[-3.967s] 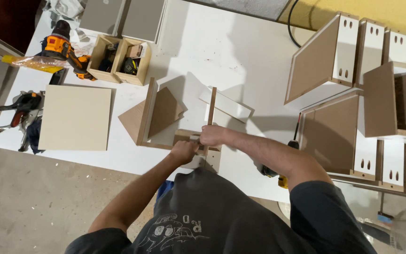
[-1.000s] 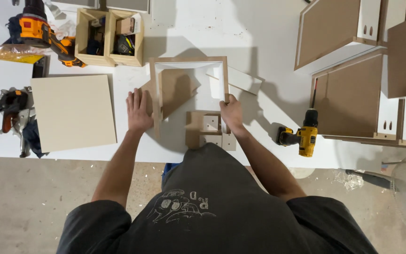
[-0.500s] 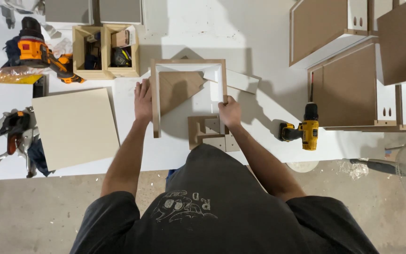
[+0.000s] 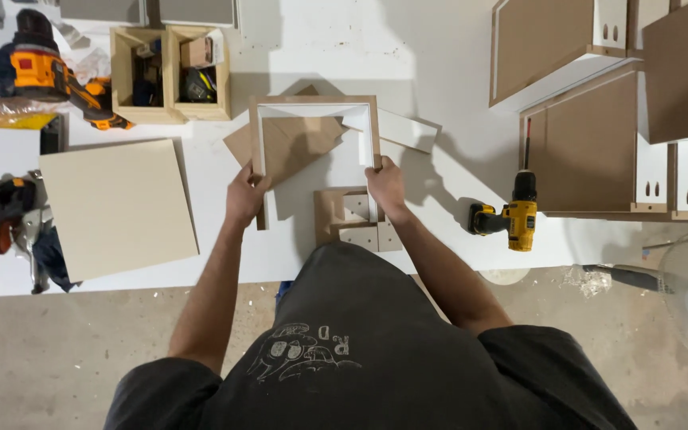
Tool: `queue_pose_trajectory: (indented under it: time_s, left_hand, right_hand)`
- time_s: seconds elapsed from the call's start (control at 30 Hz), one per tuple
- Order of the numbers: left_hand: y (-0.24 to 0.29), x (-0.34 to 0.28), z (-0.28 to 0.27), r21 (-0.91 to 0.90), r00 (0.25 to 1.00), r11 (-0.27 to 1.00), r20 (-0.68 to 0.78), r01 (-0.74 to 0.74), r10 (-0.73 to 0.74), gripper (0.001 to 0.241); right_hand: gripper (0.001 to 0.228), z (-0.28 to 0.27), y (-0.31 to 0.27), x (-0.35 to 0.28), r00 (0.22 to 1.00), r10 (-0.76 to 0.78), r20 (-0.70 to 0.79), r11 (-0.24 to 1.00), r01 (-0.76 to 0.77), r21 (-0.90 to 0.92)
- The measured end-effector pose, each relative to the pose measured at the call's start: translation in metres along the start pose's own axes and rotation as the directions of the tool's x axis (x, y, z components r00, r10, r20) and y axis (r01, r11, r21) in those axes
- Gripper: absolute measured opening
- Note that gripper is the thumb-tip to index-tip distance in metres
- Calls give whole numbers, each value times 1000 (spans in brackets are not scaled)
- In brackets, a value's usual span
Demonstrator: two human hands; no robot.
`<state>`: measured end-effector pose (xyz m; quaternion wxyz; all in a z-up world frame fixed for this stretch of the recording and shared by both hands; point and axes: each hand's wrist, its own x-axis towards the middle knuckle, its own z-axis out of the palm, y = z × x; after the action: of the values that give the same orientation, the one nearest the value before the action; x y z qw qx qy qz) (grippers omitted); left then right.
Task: Assembling wooden drawer frames by aligning pre-cut panels and fastening them with a power drill.
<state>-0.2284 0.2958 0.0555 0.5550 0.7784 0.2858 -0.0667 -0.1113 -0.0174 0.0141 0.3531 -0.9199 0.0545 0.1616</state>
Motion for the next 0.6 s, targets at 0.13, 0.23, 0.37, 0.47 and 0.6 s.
queue_pose_trajectory:
  time_s: [0.13, 0.23, 0.37, 0.47, 0.6]
  left_hand:
    - [-14, 10, 6, 136, 1000, 991, -9, 7, -6, 72]
    - [-21, 15, 11, 153, 999, 988, -31, -20, 25, 70]
    - [5, -17, 23, 281, 978, 954, -148, -104, 150, 69]
    - [-11, -44, 77, 564, 927, 790, -108, -242, 361, 54]
    - [-46, -87, 152, 432, 675, 521, 408, -736, 615, 62]
  right_hand:
    - [42, -2, -1, -2, 1000, -7, 22, 1000, 7, 2]
    - [41, -9, -7, -6, 999, -32, 17, 999, 33, -23]
    - [43, -15, -13, -16, 995, -73, 66, 996, 77, -55]
    - [47, -14, -7, -9, 992, -93, 81, 994, 98, -52]
    - [54, -4, 13, 6, 981, -129, 144, 982, 147, -121]
